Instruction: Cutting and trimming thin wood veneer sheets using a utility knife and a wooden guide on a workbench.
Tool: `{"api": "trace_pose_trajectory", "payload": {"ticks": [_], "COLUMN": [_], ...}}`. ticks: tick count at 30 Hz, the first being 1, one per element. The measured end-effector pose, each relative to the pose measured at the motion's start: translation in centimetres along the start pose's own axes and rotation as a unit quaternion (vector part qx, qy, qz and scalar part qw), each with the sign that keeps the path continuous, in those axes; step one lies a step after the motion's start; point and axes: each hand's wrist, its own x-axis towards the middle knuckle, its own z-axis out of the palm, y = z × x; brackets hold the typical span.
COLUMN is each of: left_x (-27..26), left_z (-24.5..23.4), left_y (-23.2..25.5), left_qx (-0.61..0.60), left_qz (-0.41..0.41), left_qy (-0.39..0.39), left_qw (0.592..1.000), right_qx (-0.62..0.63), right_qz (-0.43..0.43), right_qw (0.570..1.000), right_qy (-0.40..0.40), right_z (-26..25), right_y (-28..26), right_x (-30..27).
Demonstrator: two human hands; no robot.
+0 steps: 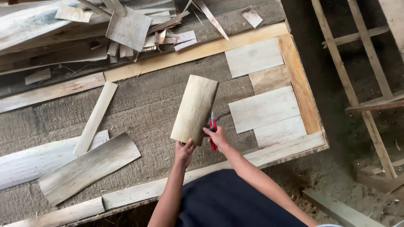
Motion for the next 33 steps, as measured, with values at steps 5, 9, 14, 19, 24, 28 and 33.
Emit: {"api": "trace_pose_trajectory", "payload": {"ticks": [5,9,14,19,24,28,33], "left_x": [-0.6,-0.1,-1.4,-5.7,-5.9,-5.4,-2.4], "left_z": [-2.1,-5.6,-6.4,-3.1,-3.3,-4.3,-7.2], "left_y": [3.0,5.7,6.8,8.9,8.9,9.0,7.6], "left_qx": [-0.028,0.078,0.324,0.569,0.665,0.703,0.742], "left_qz": [0.047,0.065,0.094,0.139,0.158,0.11,0.108], "left_qy": [0.029,0.018,0.011,0.02,0.012,0.044,0.044], "left_qw": [0.998,0.995,0.941,0.81,0.729,0.701,0.66], "right_qx": [0.062,0.038,-0.056,-0.155,-0.283,-0.306,-0.337], "right_qz": [0.008,-0.015,-0.046,-0.074,-0.071,-0.064,-0.055], "right_qw": [0.998,0.999,0.997,0.985,0.956,0.949,0.94], "right_qy": [-0.011,-0.018,-0.027,-0.036,-0.02,-0.024,-0.025], "right_z": [-0.5,-0.7,0.0,1.3,2.8,3.8,5.4], "right_y": [1.5,0.7,1.8,4.0,3.8,3.0,4.4], "right_x": [-0.5,-2.9,-3.2,-0.9,-1.5,-1.3,-0.1]}}
